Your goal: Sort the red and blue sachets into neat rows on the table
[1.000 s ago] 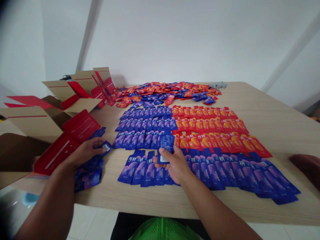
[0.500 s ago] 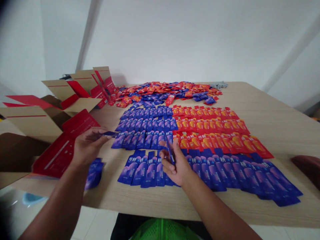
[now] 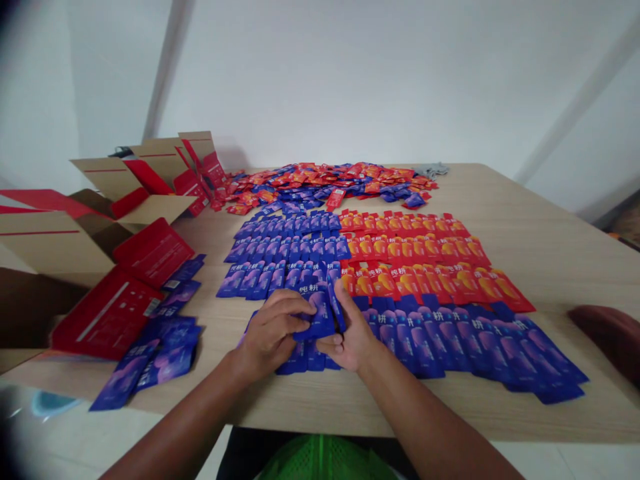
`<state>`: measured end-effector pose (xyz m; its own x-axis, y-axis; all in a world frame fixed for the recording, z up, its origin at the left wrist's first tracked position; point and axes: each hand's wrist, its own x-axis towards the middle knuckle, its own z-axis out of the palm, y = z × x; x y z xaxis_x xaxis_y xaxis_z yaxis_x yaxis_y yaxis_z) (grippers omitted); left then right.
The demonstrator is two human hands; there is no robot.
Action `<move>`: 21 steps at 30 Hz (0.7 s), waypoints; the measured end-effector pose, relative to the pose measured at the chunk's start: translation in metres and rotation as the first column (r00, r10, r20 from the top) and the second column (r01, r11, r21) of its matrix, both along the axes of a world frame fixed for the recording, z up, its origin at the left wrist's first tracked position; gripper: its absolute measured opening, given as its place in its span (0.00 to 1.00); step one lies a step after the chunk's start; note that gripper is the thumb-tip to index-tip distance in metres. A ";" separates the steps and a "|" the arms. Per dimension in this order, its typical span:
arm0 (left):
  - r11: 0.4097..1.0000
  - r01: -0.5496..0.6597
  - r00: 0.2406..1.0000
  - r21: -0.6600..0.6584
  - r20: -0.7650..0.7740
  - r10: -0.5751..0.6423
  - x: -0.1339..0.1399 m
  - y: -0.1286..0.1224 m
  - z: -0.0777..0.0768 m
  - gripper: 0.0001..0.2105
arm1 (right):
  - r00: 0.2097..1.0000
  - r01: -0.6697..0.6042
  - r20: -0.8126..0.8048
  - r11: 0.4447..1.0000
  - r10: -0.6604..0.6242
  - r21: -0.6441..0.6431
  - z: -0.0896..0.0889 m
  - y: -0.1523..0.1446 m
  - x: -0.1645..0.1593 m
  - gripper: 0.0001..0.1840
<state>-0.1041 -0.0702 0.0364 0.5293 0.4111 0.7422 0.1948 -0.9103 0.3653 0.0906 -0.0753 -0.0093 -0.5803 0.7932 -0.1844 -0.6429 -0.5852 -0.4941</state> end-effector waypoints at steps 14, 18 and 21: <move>0.989 -0.105 0.986 0.102 -0.117 0.117 0.003 -0.005 -0.004 0.08 | 0.994 0.097 0.053 0.995 -0.099 0.038 0.020 -0.010 0.000 0.32; 0.995 -0.079 0.985 0.059 -0.147 0.087 0.011 -0.007 -0.015 0.08 | 0.975 0.220 0.032 0.975 -0.220 -0.013 0.027 -0.010 -0.002 0.20; 0.999 -0.031 0.990 0.010 -0.137 0.032 0.012 -0.003 -0.016 0.08 | 0.982 0.185 -0.016 0.981 -0.186 -0.059 0.027 -0.006 -0.002 0.18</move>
<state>-0.0924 -0.0736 0.0200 0.6131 0.4236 0.6669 0.2712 -0.9057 0.3259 0.0887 -0.0817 0.0181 -0.4282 0.8762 -0.2213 -0.7532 -0.4813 -0.4483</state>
